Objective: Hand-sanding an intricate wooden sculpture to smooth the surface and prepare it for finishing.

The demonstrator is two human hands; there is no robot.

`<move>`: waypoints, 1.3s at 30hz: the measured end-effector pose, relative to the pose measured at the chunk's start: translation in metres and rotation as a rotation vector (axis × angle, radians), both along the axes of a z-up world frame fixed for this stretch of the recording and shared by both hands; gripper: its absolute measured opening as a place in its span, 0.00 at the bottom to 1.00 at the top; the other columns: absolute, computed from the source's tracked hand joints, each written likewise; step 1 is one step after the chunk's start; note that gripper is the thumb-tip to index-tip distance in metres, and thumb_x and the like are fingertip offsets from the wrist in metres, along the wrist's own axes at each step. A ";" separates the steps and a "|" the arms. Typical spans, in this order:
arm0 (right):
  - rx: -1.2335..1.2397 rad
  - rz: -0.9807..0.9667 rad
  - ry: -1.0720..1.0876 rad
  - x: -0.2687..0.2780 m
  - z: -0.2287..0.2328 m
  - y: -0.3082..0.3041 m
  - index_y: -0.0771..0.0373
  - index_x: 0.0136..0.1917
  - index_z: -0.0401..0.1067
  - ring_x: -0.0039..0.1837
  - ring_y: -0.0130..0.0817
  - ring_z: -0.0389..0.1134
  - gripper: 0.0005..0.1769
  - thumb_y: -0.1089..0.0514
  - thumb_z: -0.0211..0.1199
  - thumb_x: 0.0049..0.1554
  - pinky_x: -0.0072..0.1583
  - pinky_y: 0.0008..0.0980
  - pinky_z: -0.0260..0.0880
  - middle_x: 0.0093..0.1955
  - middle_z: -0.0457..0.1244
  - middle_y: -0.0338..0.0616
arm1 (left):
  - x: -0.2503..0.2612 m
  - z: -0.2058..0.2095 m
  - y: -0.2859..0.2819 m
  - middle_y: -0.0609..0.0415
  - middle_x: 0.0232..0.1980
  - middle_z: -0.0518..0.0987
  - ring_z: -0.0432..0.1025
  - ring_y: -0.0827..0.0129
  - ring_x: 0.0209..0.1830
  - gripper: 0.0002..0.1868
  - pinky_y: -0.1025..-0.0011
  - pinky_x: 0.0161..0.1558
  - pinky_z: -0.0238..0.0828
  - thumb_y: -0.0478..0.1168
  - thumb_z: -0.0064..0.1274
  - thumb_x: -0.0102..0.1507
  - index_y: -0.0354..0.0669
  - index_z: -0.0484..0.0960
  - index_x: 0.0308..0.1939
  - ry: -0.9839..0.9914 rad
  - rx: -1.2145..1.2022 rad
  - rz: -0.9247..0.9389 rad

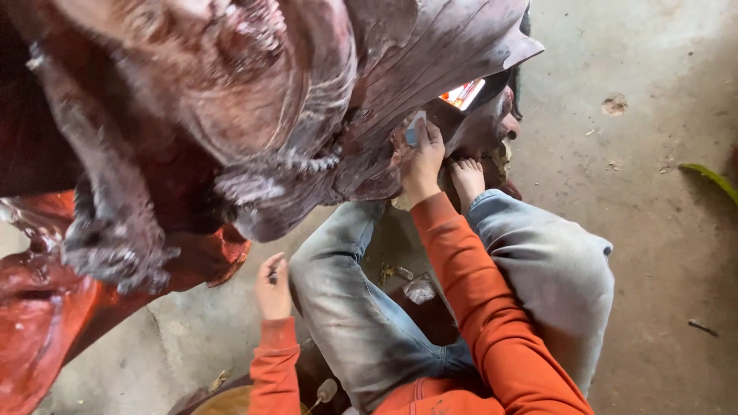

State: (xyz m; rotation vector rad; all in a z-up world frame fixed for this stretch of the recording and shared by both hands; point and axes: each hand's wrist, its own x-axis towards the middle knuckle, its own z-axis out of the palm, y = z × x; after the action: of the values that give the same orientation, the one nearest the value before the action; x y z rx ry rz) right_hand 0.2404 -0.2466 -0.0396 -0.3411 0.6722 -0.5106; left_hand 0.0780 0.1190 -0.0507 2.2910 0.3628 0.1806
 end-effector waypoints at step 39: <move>-0.389 -0.025 0.273 0.022 -0.003 0.019 0.54 0.40 0.65 0.34 0.24 0.61 0.10 0.62 0.59 0.63 0.39 0.26 0.67 0.31 0.56 0.32 | -0.004 -0.042 0.068 0.57 0.47 0.84 0.77 0.53 0.53 0.13 0.54 0.58 0.72 0.56 0.45 0.68 0.68 0.86 0.45 0.489 0.539 0.328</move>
State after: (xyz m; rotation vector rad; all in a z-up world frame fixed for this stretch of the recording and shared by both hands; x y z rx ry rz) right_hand 0.2624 -0.2278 -0.0421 -0.7790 0.8410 -0.6254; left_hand 0.0739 0.1874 -0.0928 2.7806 1.0516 -0.1459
